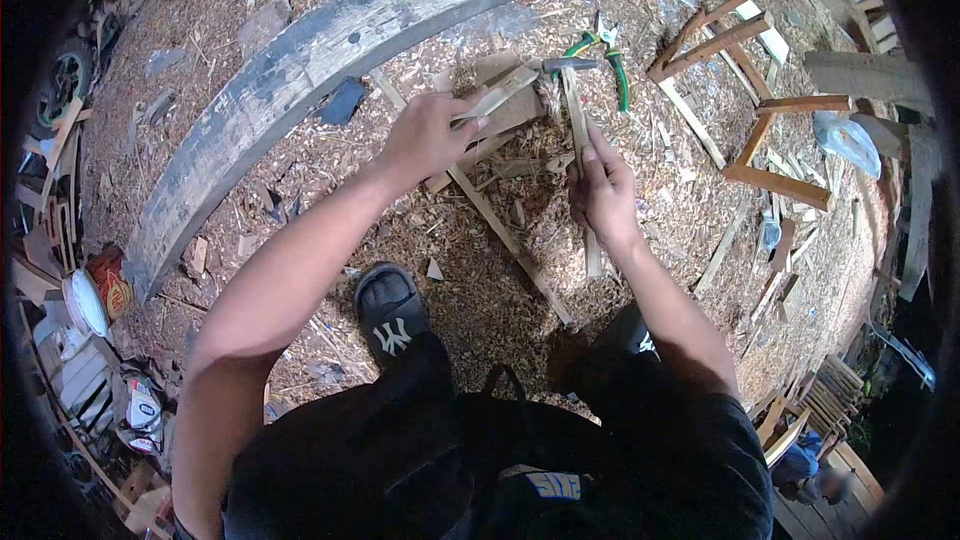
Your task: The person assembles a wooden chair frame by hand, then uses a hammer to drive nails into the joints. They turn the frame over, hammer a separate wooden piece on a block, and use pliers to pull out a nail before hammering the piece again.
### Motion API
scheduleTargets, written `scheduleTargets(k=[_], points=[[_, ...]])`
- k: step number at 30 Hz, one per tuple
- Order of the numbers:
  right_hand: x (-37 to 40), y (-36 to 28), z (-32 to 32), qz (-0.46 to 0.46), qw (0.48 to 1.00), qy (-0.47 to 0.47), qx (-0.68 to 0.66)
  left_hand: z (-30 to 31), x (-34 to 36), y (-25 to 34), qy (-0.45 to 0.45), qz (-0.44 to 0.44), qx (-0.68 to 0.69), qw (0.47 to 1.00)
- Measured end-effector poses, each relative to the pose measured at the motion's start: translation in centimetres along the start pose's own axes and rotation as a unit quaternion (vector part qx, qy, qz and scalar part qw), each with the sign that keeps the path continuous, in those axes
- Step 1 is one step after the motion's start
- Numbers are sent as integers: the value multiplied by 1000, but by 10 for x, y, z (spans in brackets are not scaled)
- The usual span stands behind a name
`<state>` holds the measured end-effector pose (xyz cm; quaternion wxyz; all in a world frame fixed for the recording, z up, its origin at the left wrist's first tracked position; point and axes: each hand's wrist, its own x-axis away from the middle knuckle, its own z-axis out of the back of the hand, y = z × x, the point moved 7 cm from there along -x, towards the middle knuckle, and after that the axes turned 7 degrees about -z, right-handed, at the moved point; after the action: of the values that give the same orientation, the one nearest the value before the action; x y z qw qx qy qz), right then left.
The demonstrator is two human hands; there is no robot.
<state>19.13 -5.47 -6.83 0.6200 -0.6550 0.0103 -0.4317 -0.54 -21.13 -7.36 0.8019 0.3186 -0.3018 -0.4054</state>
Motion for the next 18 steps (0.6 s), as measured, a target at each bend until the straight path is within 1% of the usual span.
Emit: scheduleTargets(k=[1, 2, 4, 5, 6, 8, 9, 11, 13, 14, 16, 17, 18], points=[[1, -1, -4, -38, 999, -15, -35, 2, 1, 1, 40, -48, -3, 998], [3, -3, -8, -39, 999, -15, -35, -2, 1, -5, 39, -47, -2, 998], [9, -13, -10, -30, 995, 25, -89, 0, 0, -4, 57, -52, -15, 997], [14, -22, -14, -41, 999, -13, -8, 0, 0, -3, 56, -54, -14, 997], [14, -21, -12, -40, 999, -11, -8, 0, 0, -3, 44, -40, -11, 998], [14, -13, -18, -75, 992, -81, -53, 0, -1, -3, 34, -27, -9, 999], [17, -13, -17, -77, 995, -45, -51, 1, -1, -2, 37, -32, -7, 999], [17, -13, -21, -68, 995, -35, -57, 1, 0, -1, 40, -34, -3, 999], [16, -16, -18, -43, 996, -10, -73, 3, 1, 1, 14, -2, -2, 1000], [15, -16, -16, -43, 996, -9, -74, 3, 0, 2, 14, -3, -3, 1000], [15, -11, -21, -73, 993, -77, -53, 5, 1, 0, 37, -16, 2, 999], [14, -9, -23, -75, 993, -77, -54, 3, 0, -2, 35, -16, 2, 999], [12, -9, -21, -60, 995, -39, -66, 4, -1, -2, 45, -38, -17, 998]])
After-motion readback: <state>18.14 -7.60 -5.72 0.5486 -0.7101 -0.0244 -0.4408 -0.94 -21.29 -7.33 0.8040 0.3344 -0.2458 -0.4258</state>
